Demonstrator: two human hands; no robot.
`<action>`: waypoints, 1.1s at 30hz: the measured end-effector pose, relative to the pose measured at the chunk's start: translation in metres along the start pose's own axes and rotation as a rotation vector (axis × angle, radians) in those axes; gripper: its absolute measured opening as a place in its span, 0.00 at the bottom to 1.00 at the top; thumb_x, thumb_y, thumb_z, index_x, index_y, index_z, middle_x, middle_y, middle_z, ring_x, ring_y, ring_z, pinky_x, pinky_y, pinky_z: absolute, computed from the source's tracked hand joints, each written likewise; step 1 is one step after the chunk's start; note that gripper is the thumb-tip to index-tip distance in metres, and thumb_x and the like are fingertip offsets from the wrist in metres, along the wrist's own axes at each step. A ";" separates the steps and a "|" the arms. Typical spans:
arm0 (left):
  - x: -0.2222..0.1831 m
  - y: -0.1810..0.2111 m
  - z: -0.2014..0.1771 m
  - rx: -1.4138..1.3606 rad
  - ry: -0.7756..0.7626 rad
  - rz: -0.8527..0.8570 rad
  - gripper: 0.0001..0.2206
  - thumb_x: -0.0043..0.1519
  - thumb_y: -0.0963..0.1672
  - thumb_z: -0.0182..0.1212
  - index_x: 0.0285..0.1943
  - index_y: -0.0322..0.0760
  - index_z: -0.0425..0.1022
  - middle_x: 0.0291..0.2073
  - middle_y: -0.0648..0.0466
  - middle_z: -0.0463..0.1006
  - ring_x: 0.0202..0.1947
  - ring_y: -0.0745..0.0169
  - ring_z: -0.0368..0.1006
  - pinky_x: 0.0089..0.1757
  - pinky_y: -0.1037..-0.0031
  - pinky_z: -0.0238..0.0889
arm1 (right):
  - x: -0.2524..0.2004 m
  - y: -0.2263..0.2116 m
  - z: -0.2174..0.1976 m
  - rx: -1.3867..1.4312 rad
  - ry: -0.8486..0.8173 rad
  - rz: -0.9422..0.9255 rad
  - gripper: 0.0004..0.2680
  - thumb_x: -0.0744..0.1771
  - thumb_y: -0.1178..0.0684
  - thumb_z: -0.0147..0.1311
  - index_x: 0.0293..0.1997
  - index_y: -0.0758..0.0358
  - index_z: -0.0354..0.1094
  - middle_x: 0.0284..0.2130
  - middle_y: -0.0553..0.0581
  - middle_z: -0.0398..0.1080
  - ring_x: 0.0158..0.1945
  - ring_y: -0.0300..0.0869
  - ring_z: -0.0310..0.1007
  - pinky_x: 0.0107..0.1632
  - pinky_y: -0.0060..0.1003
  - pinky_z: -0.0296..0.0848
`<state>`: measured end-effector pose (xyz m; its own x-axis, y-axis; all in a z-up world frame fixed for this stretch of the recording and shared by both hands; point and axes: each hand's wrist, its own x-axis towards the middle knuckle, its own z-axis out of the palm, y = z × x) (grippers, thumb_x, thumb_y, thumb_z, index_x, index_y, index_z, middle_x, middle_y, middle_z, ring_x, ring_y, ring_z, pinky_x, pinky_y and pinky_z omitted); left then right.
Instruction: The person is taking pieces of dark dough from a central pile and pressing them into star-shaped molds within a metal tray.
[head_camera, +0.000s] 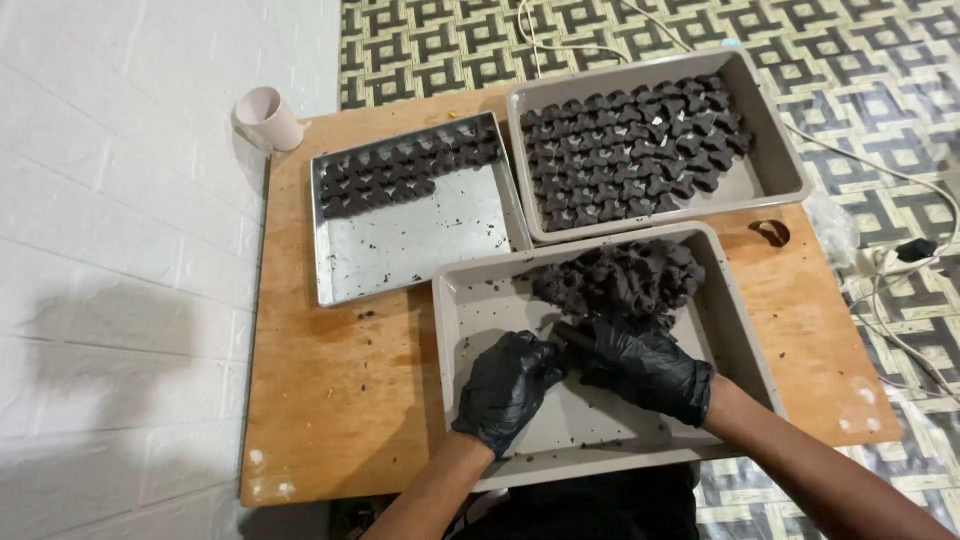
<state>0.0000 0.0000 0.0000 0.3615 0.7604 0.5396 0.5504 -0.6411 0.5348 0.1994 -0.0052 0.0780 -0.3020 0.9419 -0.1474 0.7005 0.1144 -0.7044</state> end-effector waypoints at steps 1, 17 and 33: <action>-0.001 0.001 -0.001 0.001 0.005 0.006 0.09 0.60 0.47 0.68 0.45 0.45 0.79 0.29 0.56 0.76 0.32 0.58 0.76 0.37 0.72 0.75 | 0.009 0.030 0.005 -0.004 0.006 -0.004 0.28 0.64 0.38 0.59 0.72 0.49 0.54 0.68 0.58 0.62 0.69 0.56 0.60 0.70 0.51 0.63; -0.001 0.009 0.002 0.018 -0.082 0.039 0.05 0.65 0.44 0.61 0.43 0.37 0.79 0.33 0.49 0.75 0.34 0.46 0.73 0.33 0.56 0.69 | 0.036 0.124 0.027 -0.505 0.096 -0.857 0.19 0.69 0.47 0.54 0.67 0.60 0.57 0.59 0.59 0.61 0.59 0.46 0.63 0.62 0.38 0.63; -0.035 -0.025 0.045 0.291 -0.002 0.175 0.11 0.65 0.49 0.60 0.42 0.38 0.78 0.31 0.48 0.76 0.34 0.52 0.76 0.37 0.70 0.74 | 0.045 0.234 0.095 -0.516 0.077 -0.579 0.26 0.71 0.35 0.39 0.78 0.53 0.44 0.76 0.58 0.45 0.77 0.48 0.42 0.78 0.44 0.37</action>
<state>0.0074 -0.0061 -0.0611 0.4708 0.6414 0.6057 0.6714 -0.7059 0.2257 0.2884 0.0343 -0.1593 -0.6788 0.7045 0.2073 0.6631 0.7093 -0.2394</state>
